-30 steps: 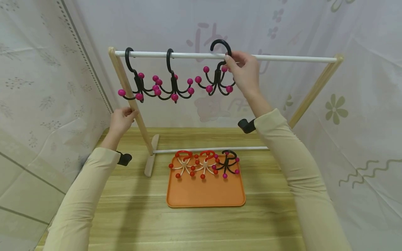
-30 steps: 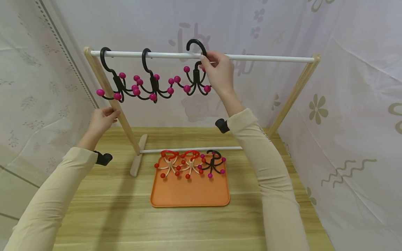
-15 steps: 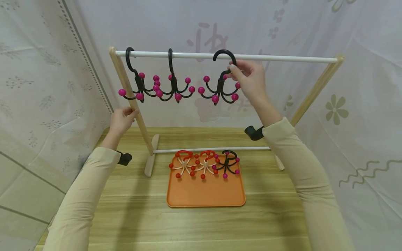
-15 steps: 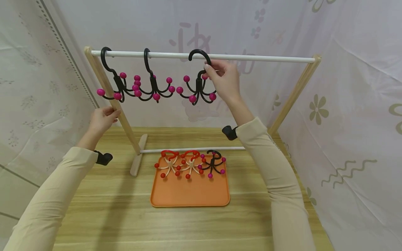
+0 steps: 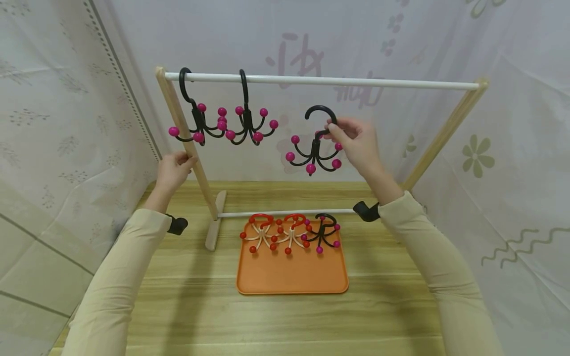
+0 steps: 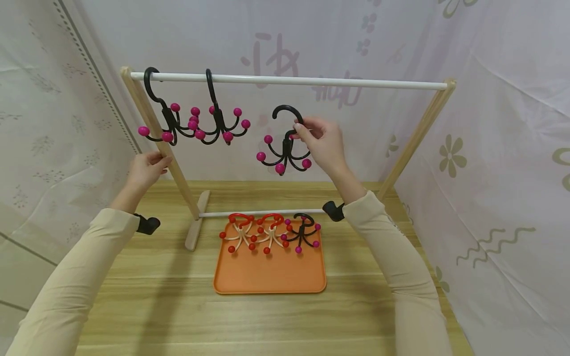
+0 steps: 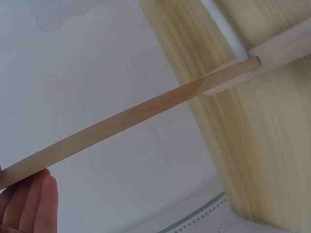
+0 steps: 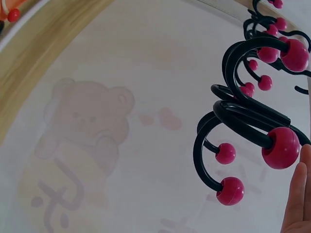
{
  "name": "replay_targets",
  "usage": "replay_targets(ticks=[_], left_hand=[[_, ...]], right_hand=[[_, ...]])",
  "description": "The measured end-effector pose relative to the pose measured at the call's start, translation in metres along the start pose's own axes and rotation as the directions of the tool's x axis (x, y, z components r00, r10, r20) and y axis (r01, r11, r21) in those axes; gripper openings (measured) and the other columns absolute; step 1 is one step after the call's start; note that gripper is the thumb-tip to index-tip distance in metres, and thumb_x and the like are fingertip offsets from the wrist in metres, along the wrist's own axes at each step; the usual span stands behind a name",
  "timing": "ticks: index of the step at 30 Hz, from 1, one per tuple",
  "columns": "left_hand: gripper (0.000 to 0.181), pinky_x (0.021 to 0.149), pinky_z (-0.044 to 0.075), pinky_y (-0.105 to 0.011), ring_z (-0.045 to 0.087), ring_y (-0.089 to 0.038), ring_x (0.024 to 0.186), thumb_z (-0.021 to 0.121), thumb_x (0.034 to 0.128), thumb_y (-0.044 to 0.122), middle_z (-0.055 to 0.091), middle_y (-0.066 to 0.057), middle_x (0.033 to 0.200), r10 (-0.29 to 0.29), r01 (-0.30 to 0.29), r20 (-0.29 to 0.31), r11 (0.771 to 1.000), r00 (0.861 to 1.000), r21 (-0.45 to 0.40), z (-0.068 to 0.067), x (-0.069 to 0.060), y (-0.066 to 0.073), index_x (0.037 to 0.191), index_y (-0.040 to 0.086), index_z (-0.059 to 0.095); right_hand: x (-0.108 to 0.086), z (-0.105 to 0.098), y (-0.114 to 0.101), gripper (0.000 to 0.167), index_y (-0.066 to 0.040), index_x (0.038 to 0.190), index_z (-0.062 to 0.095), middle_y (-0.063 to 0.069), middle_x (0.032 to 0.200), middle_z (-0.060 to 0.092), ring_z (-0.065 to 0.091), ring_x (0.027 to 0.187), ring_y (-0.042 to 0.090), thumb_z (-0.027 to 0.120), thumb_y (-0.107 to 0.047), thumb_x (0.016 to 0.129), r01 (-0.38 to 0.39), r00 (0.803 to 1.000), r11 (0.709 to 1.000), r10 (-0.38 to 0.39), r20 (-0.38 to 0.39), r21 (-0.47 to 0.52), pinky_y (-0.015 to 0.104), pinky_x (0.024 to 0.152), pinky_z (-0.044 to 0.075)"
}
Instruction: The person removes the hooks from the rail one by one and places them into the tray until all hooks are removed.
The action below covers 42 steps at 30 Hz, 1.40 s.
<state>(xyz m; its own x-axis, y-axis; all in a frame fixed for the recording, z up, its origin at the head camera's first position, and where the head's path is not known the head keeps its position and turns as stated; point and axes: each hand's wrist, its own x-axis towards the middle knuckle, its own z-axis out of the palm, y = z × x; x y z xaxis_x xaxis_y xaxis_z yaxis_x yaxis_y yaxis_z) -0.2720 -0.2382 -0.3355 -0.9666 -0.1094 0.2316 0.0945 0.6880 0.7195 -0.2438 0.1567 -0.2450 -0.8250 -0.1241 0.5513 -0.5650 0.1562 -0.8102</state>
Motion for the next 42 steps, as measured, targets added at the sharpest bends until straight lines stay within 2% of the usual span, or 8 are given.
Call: replay_targets(ticks=[6, 11, 18, 23, 28, 31, 38, 42], left_hand=[[0.041, 0.057, 0.04, -0.026, 0.057, -0.033, 0.081, 0.047, 0.0915, 0.029, 0.058, -0.024, 0.103, 0.001, -0.001, 0.004, 1.0, 1.0, -0.002, 0.0, -0.001, 0.001, 0.111, -0.007, 0.056], [0.042, 0.056, 0.04, -0.025, 0.057, -0.034, 0.082, 0.047, 0.0914, 0.029, 0.058, -0.024, 0.104, 0.001, -0.001, 0.005, 1.0, 1.0, -0.004, -0.001, -0.001, 0.001, 0.112, -0.007, 0.055], [0.043, 0.057, 0.041, -0.025, 0.058, -0.035, 0.082, 0.048, 0.0912, 0.03, 0.058, -0.024, 0.104, 0.002, -0.001, 0.004, 1.0, 1.0, -0.002, -0.001, -0.001, 0.002, 0.112, -0.007, 0.055], [0.044, 0.057, 0.041, -0.023, 0.058, -0.035, 0.084, 0.047, 0.0913, 0.03, 0.057, -0.024, 0.106, -0.009, 0.009, 0.01, 1.0, 1.0, -0.008, -0.001, -0.001, 0.002, 0.113, -0.007, 0.055], [0.041, 0.055, 0.04, -0.02, 0.058, -0.036, 0.082, 0.048, 0.0915, 0.027, 0.058, -0.024, 0.104, 0.006, -0.006, -0.001, 1.0, 1.0, -0.003, -0.001, 0.0, 0.001, 0.111, -0.008, 0.056], [0.04, 0.055, 0.04, -0.02, 0.058, -0.035, 0.082, 0.048, 0.0914, 0.027, 0.059, -0.023, 0.103, 0.01, -0.01, -0.006, 1.0, 1.0, 0.002, 0.0, 0.0, 0.001, 0.111, -0.007, 0.057], [0.042, 0.058, 0.042, -0.026, 0.058, -0.035, 0.084, 0.047, 0.0916, 0.029, 0.058, -0.023, 0.106, -0.003, 0.003, 0.006, 1.0, 1.0, 0.002, -0.001, -0.001, 0.002, 0.112, -0.006, 0.056], [0.041, 0.057, 0.041, -0.025, 0.058, -0.034, 0.083, 0.047, 0.0916, 0.029, 0.058, -0.023, 0.105, -0.004, 0.004, 0.003, 1.0, 1.0, 0.005, -0.001, -0.001, 0.003, 0.111, -0.006, 0.056]], right_hand=[[-0.017, 0.004, 0.006, 0.018, 0.015, 0.096, 0.059, 0.017, 0.088, 0.063, 0.063, 0.072, 0.02, 0.056, 0.003, 0.084, 0.042, 0.999, 0.999, -0.043, 0.031, 0.022, 0.028, 0.072, 0.047], [-0.031, 0.008, 0.015, 0.018, 0.017, 0.097, 0.057, 0.022, 0.091, 0.061, 0.063, 0.073, 0.021, 0.054, 0.005, 0.084, 0.03, 0.998, 0.998, -0.033, 0.053, 0.057, 0.029, 0.071, 0.047], [-0.052, 0.018, 0.027, 0.018, 0.017, 0.099, 0.057, 0.03, 0.092, 0.059, 0.06, 0.076, 0.036, 0.053, 0.007, 0.085, 0.012, 0.996, 0.998, -0.018, 0.088, 0.067, 0.028, 0.068, 0.048], [-0.067, 0.027, 0.035, 0.018, 0.017, 0.098, 0.057, 0.026, 0.093, 0.06, 0.062, 0.077, 0.026, 0.053, 0.006, 0.085, -0.023, 0.992, 0.995, 0.01, 0.128, 0.101, 0.027, 0.069, 0.048], [-0.085, 0.038, 0.04, 0.017, 0.019, 0.098, 0.055, 0.029, 0.093, 0.058, 0.062, 0.077, 0.015, 0.052, 0.01, 0.084, -0.025, 0.984, 0.988, -0.002, 0.178, 0.152, 0.036, 0.074, 0.046], [-0.095, 0.044, 0.042, 0.018, 0.02, 0.099, 0.055, 0.031, 0.094, 0.058, 0.062, 0.078, 0.015, 0.052, 0.011, 0.083, -0.034, 0.978, 0.986, -0.001, 0.209, 0.162, 0.04, 0.074, 0.046], [-0.12, 0.057, 0.049, 0.018, 0.013, 0.1, 0.059, 0.023, 0.093, 0.061, 0.062, 0.079, 0.02, 0.055, 0.006, 0.084, -0.069, 0.968, 0.993, 0.044, 0.246, 0.095, 0.034, 0.067, 0.048], [-0.135, 0.067, 0.054, 0.018, 0.01, 0.099, 0.061, 0.019, 0.093, 0.063, 0.062, 0.08, 0.025, 0.057, 0.003, 0.084, -0.114, 0.962, 0.991, 0.091, 0.257, 0.076, 0.033, 0.068, 0.048]])
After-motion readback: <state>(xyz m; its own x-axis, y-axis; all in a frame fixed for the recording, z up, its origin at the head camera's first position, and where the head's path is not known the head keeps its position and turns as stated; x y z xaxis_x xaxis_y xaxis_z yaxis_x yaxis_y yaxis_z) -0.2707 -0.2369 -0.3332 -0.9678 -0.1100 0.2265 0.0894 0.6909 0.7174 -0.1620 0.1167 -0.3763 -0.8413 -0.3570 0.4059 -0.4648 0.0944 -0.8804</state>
